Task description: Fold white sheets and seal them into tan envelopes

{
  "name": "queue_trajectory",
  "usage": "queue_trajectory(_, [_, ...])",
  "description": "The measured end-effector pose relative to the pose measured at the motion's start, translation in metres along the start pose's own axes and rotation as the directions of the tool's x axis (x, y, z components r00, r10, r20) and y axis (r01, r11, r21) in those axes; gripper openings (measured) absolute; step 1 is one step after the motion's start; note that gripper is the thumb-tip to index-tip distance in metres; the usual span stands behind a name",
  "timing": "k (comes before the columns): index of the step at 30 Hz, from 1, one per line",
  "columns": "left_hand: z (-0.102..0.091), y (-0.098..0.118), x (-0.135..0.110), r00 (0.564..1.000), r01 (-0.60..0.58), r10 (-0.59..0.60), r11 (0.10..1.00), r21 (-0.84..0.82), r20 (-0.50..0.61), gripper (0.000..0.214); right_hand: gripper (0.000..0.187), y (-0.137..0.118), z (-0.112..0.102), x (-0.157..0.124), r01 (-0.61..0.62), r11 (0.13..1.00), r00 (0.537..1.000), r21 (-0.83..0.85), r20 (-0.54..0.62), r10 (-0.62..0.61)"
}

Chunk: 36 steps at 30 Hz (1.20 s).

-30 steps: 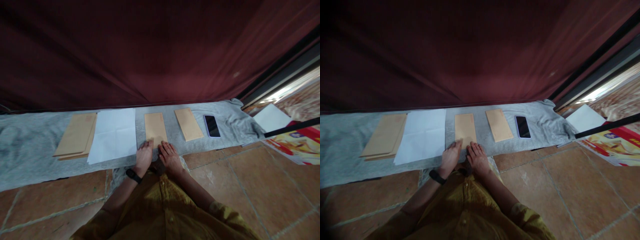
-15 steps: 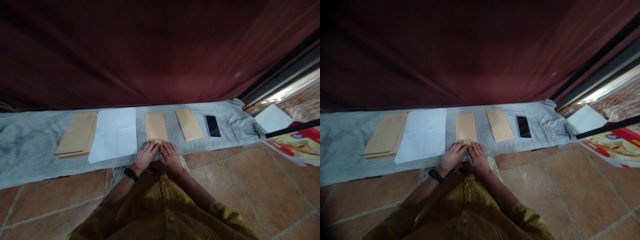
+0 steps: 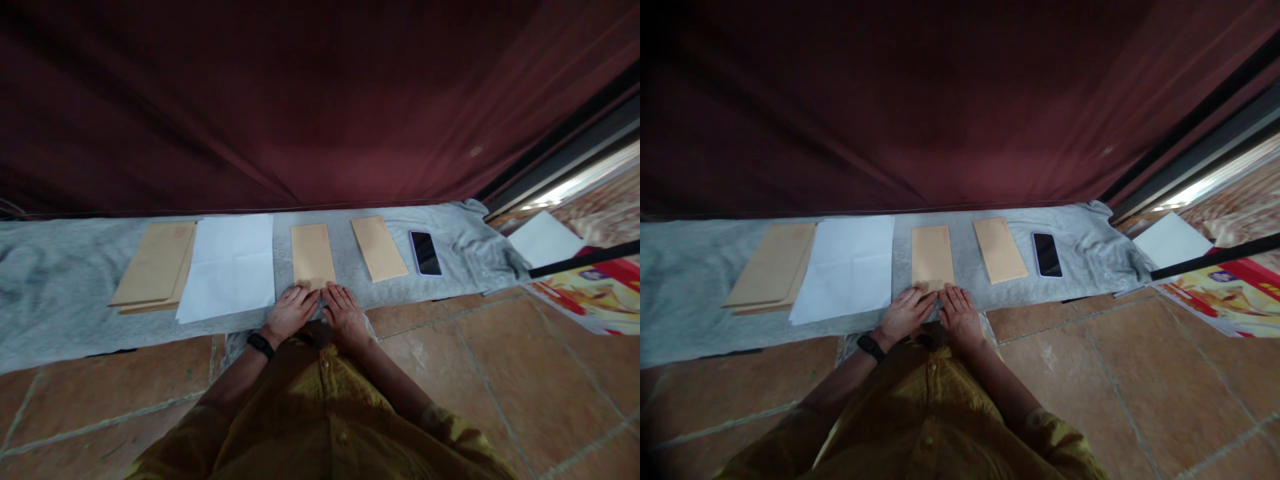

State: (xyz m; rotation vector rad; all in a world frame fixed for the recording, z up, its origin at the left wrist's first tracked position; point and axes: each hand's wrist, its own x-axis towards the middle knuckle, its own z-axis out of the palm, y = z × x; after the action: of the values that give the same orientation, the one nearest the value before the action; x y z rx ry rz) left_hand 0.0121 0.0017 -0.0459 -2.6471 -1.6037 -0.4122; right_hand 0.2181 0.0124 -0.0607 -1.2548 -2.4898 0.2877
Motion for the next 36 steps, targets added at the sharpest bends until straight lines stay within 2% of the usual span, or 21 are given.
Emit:
queue_trajectory(7, [0.002, -0.001, -0.001, 0.995, -0.050, 0.058, 0.995, 0.086, -0.087, 0.030, 0.051, 0.007, -0.003, -0.004, 0.018, 1.000, 1.000, -0.016, -0.020, -0.018])
queue_trajectory(12, [0.000, 0.000, -0.002, 0.991, -0.047, 0.058, 0.995, 0.086, -0.124, 0.030, 0.051, 0.011, -0.006, -0.007, 0.012, 1.000, 0.999, -0.017, -0.031, -0.013])
queue_trajectory(21, [0.003, -0.002, -0.006, 0.992, -0.017, 0.014, 1.000, -0.017, -0.126, 0.032, 0.051, 0.013, -0.008, -0.008, 0.022, 1.000, 0.998, 0.012, -0.054, -0.021])
queue_trajectory(26, [0.008, -0.004, -0.006, 0.992, -0.037, 0.027, 0.996, -0.080, -0.127, 0.036, 0.049, 0.012, -0.007, -0.005, 0.005, 0.999, 0.999, 0.033, -0.052, -0.003])
queue_trajectory(30, [0.009, -0.005, -0.007, 0.993, -0.055, 0.050, 0.998, -0.043, -0.106, 0.037, 0.048, 0.004, -0.003, 0.005, 0.003, 0.999, 0.999, 0.054, -0.036, -0.002])
queue_trajectory(36, [0.008, -0.006, -0.008, 0.996, -0.072, 0.073, 0.997, 0.020, -0.055, 0.040, 0.051, -0.013, 0.004, 0.023, 0.076, 0.994, 0.997, 0.079, -0.005, -0.076])
